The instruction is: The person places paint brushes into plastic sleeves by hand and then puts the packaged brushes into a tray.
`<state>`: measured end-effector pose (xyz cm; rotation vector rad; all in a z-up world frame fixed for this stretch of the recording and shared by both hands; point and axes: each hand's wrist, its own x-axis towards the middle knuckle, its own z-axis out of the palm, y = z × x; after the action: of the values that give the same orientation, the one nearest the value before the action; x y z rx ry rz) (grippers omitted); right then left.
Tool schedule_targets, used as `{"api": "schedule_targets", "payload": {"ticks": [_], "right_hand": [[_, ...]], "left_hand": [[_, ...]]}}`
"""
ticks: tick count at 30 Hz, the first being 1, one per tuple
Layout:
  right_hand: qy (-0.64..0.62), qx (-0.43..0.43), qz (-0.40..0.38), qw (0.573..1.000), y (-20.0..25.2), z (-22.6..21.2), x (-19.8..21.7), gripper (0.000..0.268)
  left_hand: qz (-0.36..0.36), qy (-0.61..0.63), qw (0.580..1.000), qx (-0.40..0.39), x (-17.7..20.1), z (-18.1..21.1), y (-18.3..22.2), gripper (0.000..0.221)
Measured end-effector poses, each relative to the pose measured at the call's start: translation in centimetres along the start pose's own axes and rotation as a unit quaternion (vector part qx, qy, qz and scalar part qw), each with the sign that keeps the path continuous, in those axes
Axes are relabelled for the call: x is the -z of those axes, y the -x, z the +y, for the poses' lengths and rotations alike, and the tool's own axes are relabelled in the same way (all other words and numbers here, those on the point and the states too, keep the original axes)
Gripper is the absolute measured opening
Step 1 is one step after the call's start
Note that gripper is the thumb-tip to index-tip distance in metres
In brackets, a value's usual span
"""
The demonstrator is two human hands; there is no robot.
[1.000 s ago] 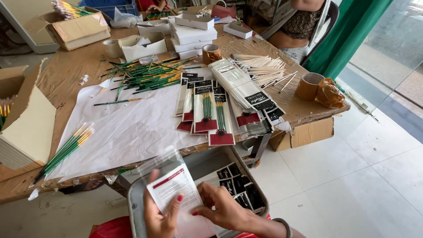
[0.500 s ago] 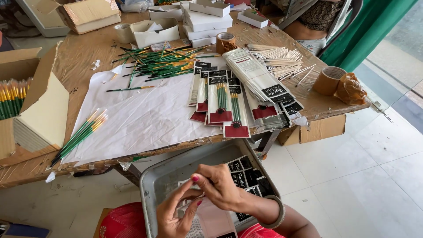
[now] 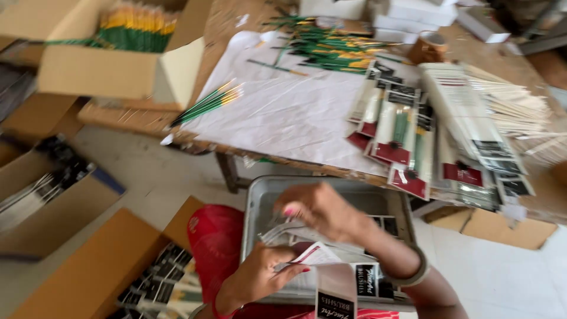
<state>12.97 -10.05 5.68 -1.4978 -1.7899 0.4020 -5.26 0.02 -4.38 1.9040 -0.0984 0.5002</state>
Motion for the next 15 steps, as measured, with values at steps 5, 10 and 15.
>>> {"api": "schedule_targets", "payload": {"ticks": [5,10,15], "right_hand": [[0.227,-0.021,0.062,0.972,-9.8,8.4,3.2,0.023],[0.313,-0.039,-0.006,0.949,-19.4,15.4,-0.1,0.036],[0.388,-0.013,-0.025,0.921,-28.2,20.9,-4.8,0.072]], "left_hand": [[-0.078,0.033,0.996,0.023,1.0,-0.3,1.5,0.016],[-0.078,0.063,0.993,0.063,1.8,-1.3,2.2,0.018],[-0.048,0.119,0.990,0.052,0.8,-12.1,4.8,0.026]]}}
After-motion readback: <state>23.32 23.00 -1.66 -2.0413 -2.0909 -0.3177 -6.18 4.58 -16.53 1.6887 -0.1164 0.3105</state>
